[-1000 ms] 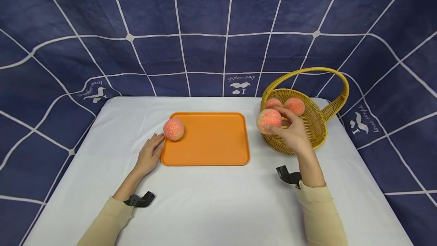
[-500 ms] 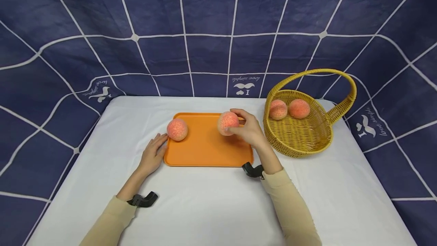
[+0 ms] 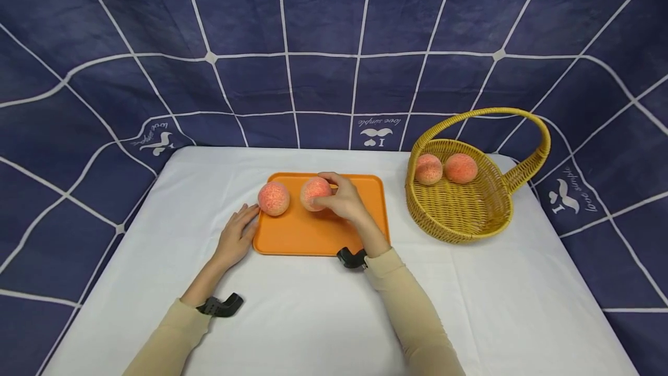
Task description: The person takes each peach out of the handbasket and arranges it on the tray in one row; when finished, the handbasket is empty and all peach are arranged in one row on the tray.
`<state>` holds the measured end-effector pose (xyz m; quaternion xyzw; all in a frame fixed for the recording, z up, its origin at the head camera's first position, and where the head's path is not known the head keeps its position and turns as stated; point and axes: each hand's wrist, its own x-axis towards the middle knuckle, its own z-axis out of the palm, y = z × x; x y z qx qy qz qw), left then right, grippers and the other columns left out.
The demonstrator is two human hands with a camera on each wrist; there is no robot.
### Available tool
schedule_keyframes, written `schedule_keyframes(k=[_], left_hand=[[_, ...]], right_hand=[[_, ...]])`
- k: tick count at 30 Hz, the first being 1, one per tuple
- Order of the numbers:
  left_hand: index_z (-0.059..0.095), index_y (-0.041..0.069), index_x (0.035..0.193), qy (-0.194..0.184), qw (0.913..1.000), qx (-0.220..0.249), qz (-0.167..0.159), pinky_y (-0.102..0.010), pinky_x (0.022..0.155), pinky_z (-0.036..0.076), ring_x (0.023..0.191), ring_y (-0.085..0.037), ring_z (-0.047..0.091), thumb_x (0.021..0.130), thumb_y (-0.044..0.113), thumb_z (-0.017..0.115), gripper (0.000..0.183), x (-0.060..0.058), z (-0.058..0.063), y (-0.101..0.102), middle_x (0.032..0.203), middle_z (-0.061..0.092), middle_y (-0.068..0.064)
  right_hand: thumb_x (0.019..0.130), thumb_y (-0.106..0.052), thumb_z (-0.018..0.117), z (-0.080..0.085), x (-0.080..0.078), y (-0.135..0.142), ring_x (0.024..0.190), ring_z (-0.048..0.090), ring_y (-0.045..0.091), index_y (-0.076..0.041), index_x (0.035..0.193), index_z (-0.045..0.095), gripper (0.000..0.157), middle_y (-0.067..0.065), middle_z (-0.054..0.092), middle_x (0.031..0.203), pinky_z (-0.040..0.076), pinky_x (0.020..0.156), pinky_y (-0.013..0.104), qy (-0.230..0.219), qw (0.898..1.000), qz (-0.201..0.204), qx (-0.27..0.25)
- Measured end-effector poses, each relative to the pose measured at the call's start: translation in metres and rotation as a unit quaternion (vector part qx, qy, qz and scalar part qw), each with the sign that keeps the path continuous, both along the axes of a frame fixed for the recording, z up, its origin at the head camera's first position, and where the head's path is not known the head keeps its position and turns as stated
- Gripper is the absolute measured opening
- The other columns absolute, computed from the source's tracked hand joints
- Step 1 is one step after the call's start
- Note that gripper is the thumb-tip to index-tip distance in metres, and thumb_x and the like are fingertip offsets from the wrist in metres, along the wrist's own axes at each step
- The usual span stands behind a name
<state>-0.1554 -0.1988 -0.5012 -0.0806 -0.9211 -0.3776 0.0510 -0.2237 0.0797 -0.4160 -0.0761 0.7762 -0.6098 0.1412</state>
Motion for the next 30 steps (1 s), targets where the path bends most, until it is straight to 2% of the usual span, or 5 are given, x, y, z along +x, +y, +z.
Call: schedule_keyframes(k=[13,20,30], left_hand=[[0.046,-0.002,0.143,-0.003,1.0000,-0.001,0.000,-0.052,0.123,0.011,0.148,-0.037,0.025,0.101,0.013,0.049,0.045,0.000,0.000,0.000,0.152,0.042,-0.019],[0.045,0.000,0.144,-0.016,0.9998,-0.007,0.002,-0.050,0.124,0.009,0.149,-0.035,0.023,0.102,0.015,0.047,0.045,0.000,0.001,0.000,0.153,0.040,-0.017],[0.047,-0.003,0.142,0.006,0.9999,-0.012,0.001,-0.053,0.123,0.012,0.147,-0.038,0.026,0.100,0.012,0.049,0.044,0.000,0.000,0.000,0.151,0.043,-0.021]], right_hand=[[0.076,-0.002,0.077,-0.018,-0.001,-0.023,0.115,0.061,0.032,-0.006,0.139,0.052,0.067,0.015,0.057,0.135,0.058,0.081,0.028,-0.020,1.000,-0.014,0.005],[0.076,-0.002,0.078,-0.027,-0.003,-0.027,0.119,0.059,0.031,-0.009,0.137,0.054,0.066,0.012,0.057,0.136,0.057,0.089,0.034,-0.008,1.000,-0.013,0.021],[0.075,-0.005,0.079,-0.034,-0.004,-0.031,0.117,0.060,0.029,-0.009,0.138,0.054,0.068,0.012,0.059,0.134,0.056,0.091,0.035,0.018,0.999,-0.007,0.039]])
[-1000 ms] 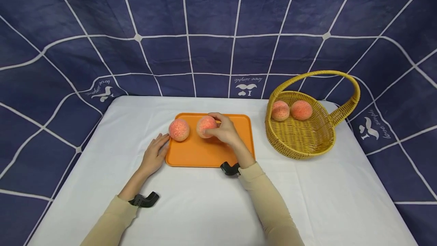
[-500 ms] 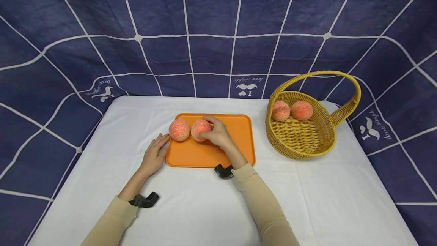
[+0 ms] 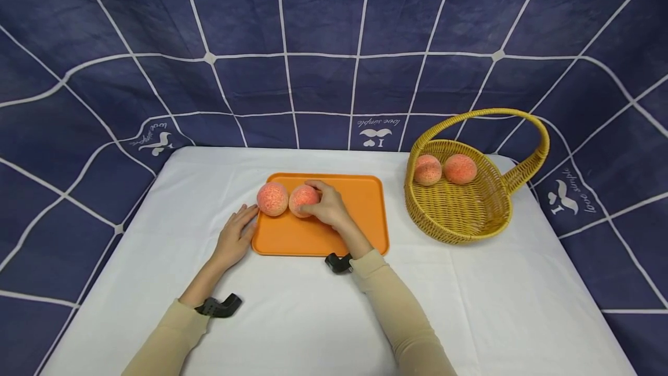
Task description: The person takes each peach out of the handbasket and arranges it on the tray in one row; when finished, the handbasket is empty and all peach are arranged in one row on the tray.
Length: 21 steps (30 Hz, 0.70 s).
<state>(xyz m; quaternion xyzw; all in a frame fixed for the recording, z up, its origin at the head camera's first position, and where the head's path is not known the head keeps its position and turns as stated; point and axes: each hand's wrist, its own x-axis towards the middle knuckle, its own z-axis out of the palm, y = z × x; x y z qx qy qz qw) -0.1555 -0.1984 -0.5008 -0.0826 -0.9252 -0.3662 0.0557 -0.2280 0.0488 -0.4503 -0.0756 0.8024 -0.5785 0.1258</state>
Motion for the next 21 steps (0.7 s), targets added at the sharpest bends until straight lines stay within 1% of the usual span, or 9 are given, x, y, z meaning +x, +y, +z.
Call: schedule_keyframes(k=[4,8,15,21], left_hand=[[0.047,-0.003,0.142,-0.002,1.0000,0.004,-0.002,-0.053,0.123,0.011,0.147,-0.038,0.026,0.100,0.011,0.050,0.044,0.0000,0.0005,-0.0001,0.151,0.042,-0.021],[0.046,-0.003,0.142,-0.005,1.0000,0.005,-0.003,-0.053,0.123,0.010,0.147,-0.038,0.025,0.100,0.011,0.050,0.044,-0.0003,0.0011,0.0000,0.151,0.042,-0.021],[0.046,-0.002,0.143,-0.013,0.9999,0.005,-0.002,-0.052,0.124,0.009,0.148,-0.036,0.024,0.101,0.012,0.049,0.044,-0.0020,0.0015,0.0002,0.152,0.041,-0.019],[0.046,-0.003,0.142,-0.007,1.0000,0.005,-0.002,-0.054,0.123,0.011,0.147,-0.039,0.026,0.100,0.012,0.049,0.044,-0.0009,0.0006,0.0000,0.151,0.042,-0.021]], right_hand=[[0.076,-0.007,0.079,-0.0015,-0.0004,-0.0012,0.115,0.060,0.028,-0.010,0.140,0.053,0.069,0.010,0.059,0.134,0.055,0.093,0.035,0.009,1.000,0.005,0.014],[0.077,-0.008,0.079,-0.0022,-0.0010,-0.0013,0.114,0.060,0.027,-0.012,0.140,0.053,0.068,0.010,0.059,0.133,0.055,0.092,0.035,0.006,1.000,0.005,0.016],[0.080,-0.009,0.077,-0.0013,-0.0026,0.0008,0.114,0.059,0.028,-0.010,0.144,0.048,0.070,0.013,0.057,0.138,0.053,0.099,0.038,0.009,1.000,0.012,0.021],[0.080,-0.008,0.078,-0.0011,-0.0016,0.0018,0.116,0.058,0.030,-0.009,0.145,0.046,0.073,0.014,0.056,0.138,0.052,0.098,0.039,0.001,1.000,0.015,0.017]])
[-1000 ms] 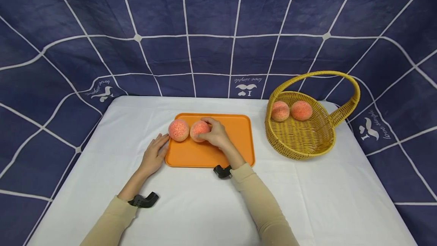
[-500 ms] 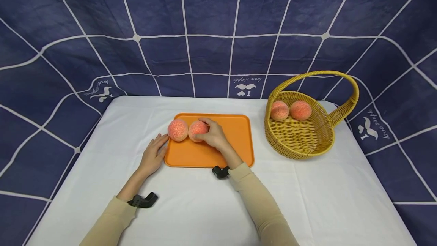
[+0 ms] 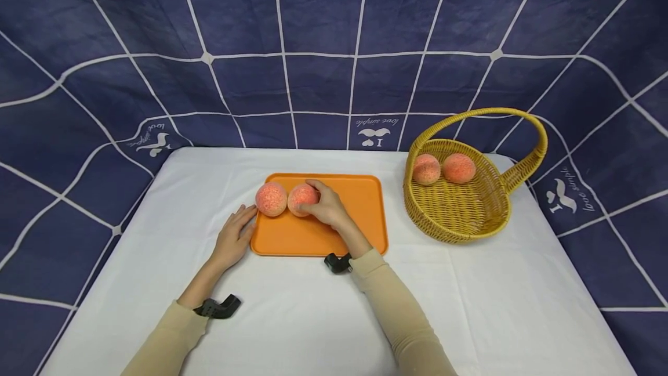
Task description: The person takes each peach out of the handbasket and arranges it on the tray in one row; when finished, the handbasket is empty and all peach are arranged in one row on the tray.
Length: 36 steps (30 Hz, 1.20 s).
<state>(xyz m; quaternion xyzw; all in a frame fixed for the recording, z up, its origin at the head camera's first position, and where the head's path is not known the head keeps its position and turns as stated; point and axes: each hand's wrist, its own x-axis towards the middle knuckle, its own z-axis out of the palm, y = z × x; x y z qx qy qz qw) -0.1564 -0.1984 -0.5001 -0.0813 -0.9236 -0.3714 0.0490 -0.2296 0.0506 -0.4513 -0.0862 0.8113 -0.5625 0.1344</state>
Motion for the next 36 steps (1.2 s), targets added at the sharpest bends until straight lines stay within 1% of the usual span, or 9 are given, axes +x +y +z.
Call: schedule_keyframes(k=[6,13,18,22,26,28,32,34,36], left_hand=[[0.045,-0.003,0.143,-0.013,0.9999,-0.002,-0.001,-0.053,0.123,0.010,0.148,-0.037,0.024,0.101,0.014,0.048,0.045,0.002,0.001,0.000,0.152,0.040,-0.020],[0.044,-0.001,0.144,-0.020,0.9998,0.003,-0.006,-0.051,0.124,0.008,0.149,-0.035,0.022,0.102,0.015,0.047,0.046,-0.002,0.001,0.003,0.154,0.039,-0.018],[0.044,-0.001,0.144,-0.015,0.9999,-0.003,-0.009,-0.052,0.124,0.009,0.149,-0.036,0.023,0.101,0.014,0.047,0.046,-0.002,-0.001,0.001,0.153,0.040,-0.019],[0.045,-0.002,0.143,-0.010,0.9999,0.002,-0.003,-0.053,0.123,0.010,0.148,-0.037,0.024,0.101,0.013,0.049,0.045,0.001,-0.001,-0.002,0.152,0.041,-0.019],[0.045,-0.003,0.143,-0.007,1.0000,0.006,-0.002,-0.054,0.123,0.009,0.147,-0.039,0.024,0.101,0.013,0.048,0.045,0.003,-0.001,-0.003,0.152,0.041,-0.021],[0.045,-0.003,0.143,-0.006,1.0000,0.005,-0.003,-0.054,0.123,0.009,0.148,-0.039,0.024,0.101,0.013,0.048,0.045,0.003,-0.002,-0.002,0.152,0.041,-0.021],[0.045,-0.004,0.142,0.001,1.0000,0.000,-0.005,-0.054,0.123,0.010,0.147,-0.040,0.025,0.101,0.012,0.048,0.045,0.001,-0.003,-0.001,0.151,0.041,-0.021],[0.045,-0.004,0.142,0.007,0.9999,0.000,-0.007,-0.055,0.122,0.011,0.147,-0.041,0.025,0.101,0.011,0.048,0.044,0.001,-0.003,-0.001,0.151,0.042,-0.022],[0.046,-0.005,0.141,0.014,0.9999,0.002,-0.009,-0.057,0.122,0.012,0.146,-0.042,0.025,0.100,0.010,0.048,0.044,0.000,-0.003,-0.002,0.150,0.042,-0.023]], right_hand=[[0.074,-0.001,0.081,0.002,0.001,0.000,0.125,0.055,0.033,-0.006,0.145,0.045,0.079,0.014,0.054,0.141,0.049,0.105,0.043,-0.001,1.000,0.001,-0.007],[0.074,0.001,0.081,-0.001,0.000,0.004,0.127,0.054,0.033,-0.004,0.144,0.045,0.079,0.015,0.053,0.141,0.048,0.107,0.044,-0.006,1.000,-0.002,-0.024],[0.075,-0.001,0.080,0.004,0.003,0.010,0.133,0.049,0.034,-0.005,0.147,0.042,0.082,0.015,0.046,0.147,0.047,0.108,0.044,-0.016,1.000,0.003,-0.026],[0.075,-0.007,0.082,0.020,0.013,0.021,0.137,0.045,0.035,-0.009,0.147,0.041,0.083,0.015,0.041,0.152,0.043,0.111,0.047,-0.015,1.000,0.009,-0.016],[0.076,-0.013,0.083,0.046,0.030,0.047,0.134,0.047,0.033,-0.012,0.145,0.045,0.078,0.012,0.043,0.151,0.046,0.108,0.049,0.029,0.999,0.017,0.011],[0.078,-0.011,0.082,0.062,0.040,0.066,0.133,0.048,0.034,-0.011,0.143,0.047,0.074,0.012,0.045,0.149,0.049,0.104,0.048,0.050,0.999,0.017,0.006],[0.080,-0.004,0.078,0.090,0.057,0.111,0.132,0.049,0.036,-0.005,0.142,0.048,0.068,0.015,0.047,0.146,0.055,0.097,0.032,0.087,0.996,-0.003,-0.010],[0.081,-0.003,0.077,0.101,0.062,0.135,0.129,0.051,0.035,-0.002,0.141,0.048,0.066,0.018,0.049,0.144,0.055,0.092,0.022,0.110,0.993,-0.031,-0.004],[0.083,-0.005,0.076,0.110,0.065,0.159,0.124,0.056,0.027,-0.002,0.141,0.049,0.064,0.018,0.051,0.140,0.054,0.087,0.014,0.129,0.989,-0.066,0.014]])
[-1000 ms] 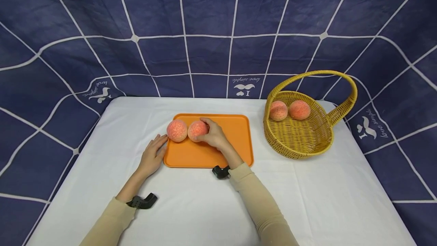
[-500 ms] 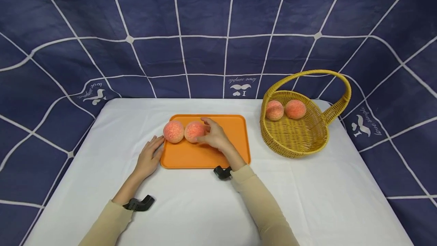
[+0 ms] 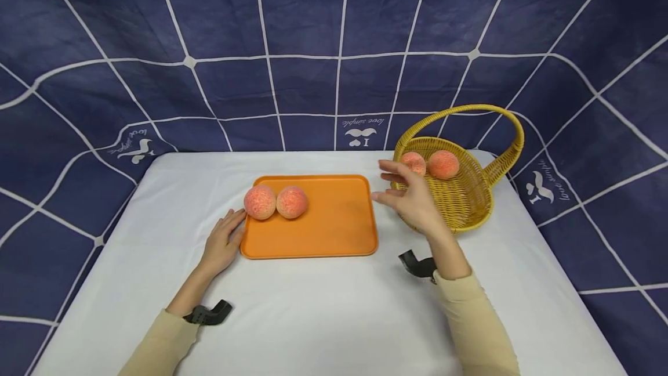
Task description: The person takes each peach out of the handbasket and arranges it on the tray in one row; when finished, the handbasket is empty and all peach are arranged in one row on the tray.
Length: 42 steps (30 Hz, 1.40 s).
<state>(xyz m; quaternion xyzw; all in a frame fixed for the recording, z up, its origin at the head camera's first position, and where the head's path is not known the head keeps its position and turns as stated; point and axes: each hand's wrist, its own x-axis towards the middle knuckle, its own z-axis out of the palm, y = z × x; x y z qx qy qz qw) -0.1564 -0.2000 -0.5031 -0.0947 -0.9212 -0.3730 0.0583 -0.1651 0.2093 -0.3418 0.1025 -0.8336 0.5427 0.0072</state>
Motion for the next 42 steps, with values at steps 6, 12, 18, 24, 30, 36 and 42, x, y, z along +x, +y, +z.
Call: schedule_keyframes(k=[6,12,18,24,30,36,42], left_hand=[[0.046,-0.005,0.141,0.002,1.0000,0.000,0.000,-0.057,0.121,0.012,0.146,-0.043,0.026,0.100,0.011,0.048,0.044,-0.002,0.000,-0.001,0.150,0.042,-0.023],[0.047,-0.006,0.140,0.007,1.0000,0.003,-0.001,-0.058,0.121,0.013,0.144,-0.044,0.027,0.100,0.011,0.049,0.044,-0.001,-0.001,0.000,0.149,0.043,-0.024],[0.046,-0.006,0.141,-0.003,1.0000,0.001,0.001,-0.058,0.121,0.012,0.145,-0.043,0.026,0.100,0.011,0.048,0.044,0.001,0.000,-0.002,0.150,0.042,-0.024],[0.046,-0.004,0.142,-0.018,0.9998,0.004,-0.002,-0.055,0.123,0.009,0.146,-0.041,0.025,0.100,0.011,0.049,0.045,0.001,0.000,-0.002,0.151,0.041,-0.022],[0.045,-0.004,0.142,-0.019,0.9998,0.005,0.000,-0.055,0.123,0.008,0.147,-0.041,0.024,0.100,0.010,0.049,0.045,0.001,0.000,0.000,0.151,0.041,-0.021],[0.045,-0.004,0.142,-0.017,0.9998,0.008,0.000,-0.055,0.123,0.008,0.147,-0.041,0.025,0.100,0.010,0.049,0.045,0.001,0.001,0.000,0.151,0.041,-0.022],[0.046,-0.004,0.142,-0.018,0.9998,0.004,0.001,-0.055,0.123,0.009,0.146,-0.041,0.025,0.100,0.010,0.049,0.045,0.001,0.001,0.000,0.151,0.041,-0.022]], right_hand=[[0.087,-0.010,0.074,0.015,-0.010,0.059,0.107,0.060,-0.001,-0.005,0.141,0.049,0.060,-0.008,0.060,0.122,0.053,0.082,0.009,0.014,0.996,-0.090,-0.012],[0.091,-0.015,0.069,0.019,-0.040,0.094,0.114,0.059,0.004,-0.008,0.146,0.043,0.061,0.005,0.052,0.138,0.051,0.079,0.006,-0.023,0.992,-0.122,0.019],[0.091,-0.018,0.070,0.004,-0.079,0.112,0.107,0.059,-0.001,-0.007,0.147,0.039,0.065,0.014,0.043,0.147,0.051,0.081,0.009,-0.085,0.992,-0.095,0.018],[0.091,-0.015,0.070,-0.023,-0.104,0.117,0.092,0.057,-0.012,-0.004,0.150,0.036,0.069,0.019,0.040,0.148,0.054,0.079,0.014,-0.111,0.990,-0.085,0.000],[0.090,-0.008,0.068,-0.041,-0.115,0.113,0.128,0.050,0.029,-0.001,0.150,0.035,0.068,0.021,0.037,0.152,0.049,0.080,0.007,-0.097,0.993,-0.071,0.008],[0.091,-0.006,0.066,-0.056,-0.120,0.111,0.137,0.040,0.040,0.000,0.150,0.035,0.067,0.025,0.037,0.153,0.044,0.079,0.004,-0.101,0.992,-0.070,0.023],[0.090,-0.011,0.069,-0.066,-0.124,0.109,0.136,0.041,0.035,-0.002,0.151,0.034,0.070,0.023,0.038,0.152,0.044,0.076,0.004,-0.121,0.990,-0.058,0.039]])
